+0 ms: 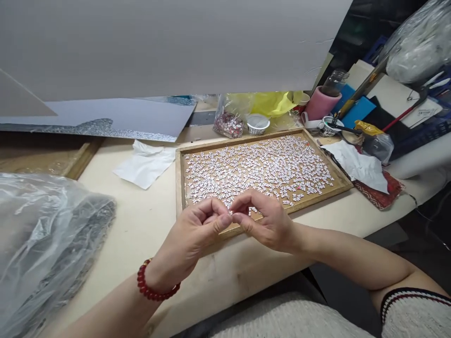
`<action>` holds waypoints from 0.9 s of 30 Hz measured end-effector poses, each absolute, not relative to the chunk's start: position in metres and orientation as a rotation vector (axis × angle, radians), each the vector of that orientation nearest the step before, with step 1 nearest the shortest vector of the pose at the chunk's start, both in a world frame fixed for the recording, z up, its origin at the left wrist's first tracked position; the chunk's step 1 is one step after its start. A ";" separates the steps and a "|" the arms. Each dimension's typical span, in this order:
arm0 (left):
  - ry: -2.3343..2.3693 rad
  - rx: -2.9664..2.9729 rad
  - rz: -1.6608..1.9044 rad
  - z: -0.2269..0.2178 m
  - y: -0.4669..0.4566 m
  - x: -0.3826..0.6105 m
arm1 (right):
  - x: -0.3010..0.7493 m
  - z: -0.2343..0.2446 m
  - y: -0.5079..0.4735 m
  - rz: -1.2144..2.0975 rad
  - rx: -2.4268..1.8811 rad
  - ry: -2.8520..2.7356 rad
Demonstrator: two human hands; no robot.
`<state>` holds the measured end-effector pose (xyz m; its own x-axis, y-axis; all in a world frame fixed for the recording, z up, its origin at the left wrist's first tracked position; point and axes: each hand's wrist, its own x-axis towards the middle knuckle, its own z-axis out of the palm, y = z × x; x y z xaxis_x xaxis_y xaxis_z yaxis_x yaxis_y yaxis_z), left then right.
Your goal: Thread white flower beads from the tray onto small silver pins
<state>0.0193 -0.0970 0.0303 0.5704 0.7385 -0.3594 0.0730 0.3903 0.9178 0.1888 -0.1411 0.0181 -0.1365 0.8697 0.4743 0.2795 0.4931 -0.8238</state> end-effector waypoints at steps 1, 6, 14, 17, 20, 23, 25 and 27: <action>0.885 1.110 0.495 0.031 -0.098 0.019 | 0.188 0.018 -0.142 0.699 -0.991 -1.673; 0.894 1.106 0.450 0.031 -0.100 0.015 | 0.187 0.016 -0.144 0.737 -0.952 -1.682; 0.895 1.020 0.408 0.027 -0.100 0.013 | 0.186 0.010 -0.142 0.692 -0.925 -1.716; 0.889 0.996 0.384 0.028 -0.100 0.012 | 0.185 0.008 -0.140 0.696 -0.929 -1.715; 0.926 1.030 0.375 0.026 -0.099 0.009 | 0.183 0.006 -0.137 0.679 -0.918 -1.732; 0.929 1.036 0.367 0.022 -0.097 0.003 | 0.182 0.005 -0.136 0.657 -0.904 -1.740; 0.934 0.989 0.386 0.020 -0.095 -0.001 | 0.183 0.006 -0.138 0.657 -0.903 -1.747; 0.947 0.903 0.454 0.022 -0.091 -0.004 | 0.186 0.010 -0.141 0.662 -0.907 -1.778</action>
